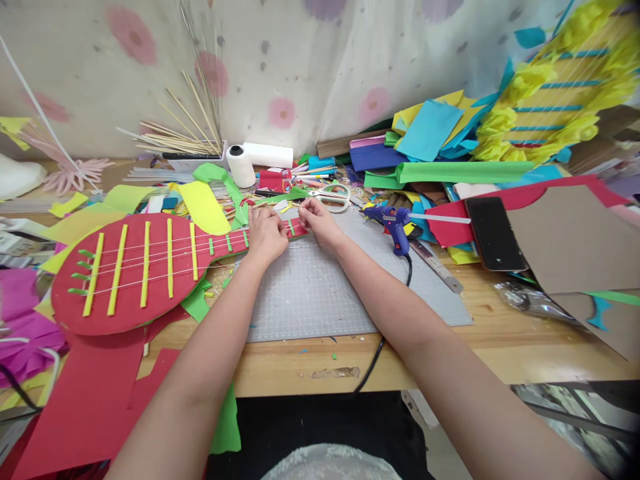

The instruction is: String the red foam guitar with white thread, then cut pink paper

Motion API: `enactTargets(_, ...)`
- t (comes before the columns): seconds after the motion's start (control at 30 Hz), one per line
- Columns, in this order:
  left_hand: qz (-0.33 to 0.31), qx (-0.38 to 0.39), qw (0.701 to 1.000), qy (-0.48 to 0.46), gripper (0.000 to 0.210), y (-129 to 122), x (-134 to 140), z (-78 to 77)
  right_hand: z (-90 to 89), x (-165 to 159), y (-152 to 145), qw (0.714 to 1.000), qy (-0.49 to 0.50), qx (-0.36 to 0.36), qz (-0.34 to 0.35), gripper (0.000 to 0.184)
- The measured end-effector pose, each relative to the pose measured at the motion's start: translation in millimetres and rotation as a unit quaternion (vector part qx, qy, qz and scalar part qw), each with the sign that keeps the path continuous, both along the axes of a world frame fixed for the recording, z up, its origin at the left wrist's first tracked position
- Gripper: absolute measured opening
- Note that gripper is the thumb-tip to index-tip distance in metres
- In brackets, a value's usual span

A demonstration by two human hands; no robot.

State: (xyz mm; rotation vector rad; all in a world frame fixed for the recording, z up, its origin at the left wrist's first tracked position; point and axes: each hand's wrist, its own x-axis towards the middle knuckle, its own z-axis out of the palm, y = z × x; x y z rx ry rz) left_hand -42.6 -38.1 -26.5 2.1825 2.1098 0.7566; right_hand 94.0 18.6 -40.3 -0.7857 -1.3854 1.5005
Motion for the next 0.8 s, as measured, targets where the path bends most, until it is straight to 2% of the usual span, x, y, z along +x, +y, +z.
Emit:
enactTargets(0.17, -0.008, 0.017, 1.0, 0.005, 0.004, -11.9, 1.3, 9.0, 0.8, 3.8, -1.3, 0.999, 0.028, -0.035, 0.006, 0.025)
enactTargets(0.3, -0.014, 0.027, 0.999, 0.014, 0.027, -19.8, 4.4, 15.1, 4.2, 6.3, -4.0, 0.998, 0.039, -0.047, 0.016, 0.03)
enactTargets(0.43, -0.045, 0.022, 0.999, 0.01, 0.042, -18.5, 3.8, 10.5, 8.2, 12.2, -7.2, 0.996, 0.046, -0.07, -0.001, 0.027)
enactTargets(0.6, -0.024, -0.008, 0.999, -0.038, 0.053, -15.6, 4.9, 6.2, 9.1, 20.0, -7.9, 0.99, 0.026, -0.131, -0.054, 0.026)
enactTargets(0.8, -0.031, -0.028, 0.999, -0.027, 0.049, -16.2, 9.3, 6.8, 7.6, 22.4, -7.4, 0.986, 0.027, -0.155, -0.057, 0.026)
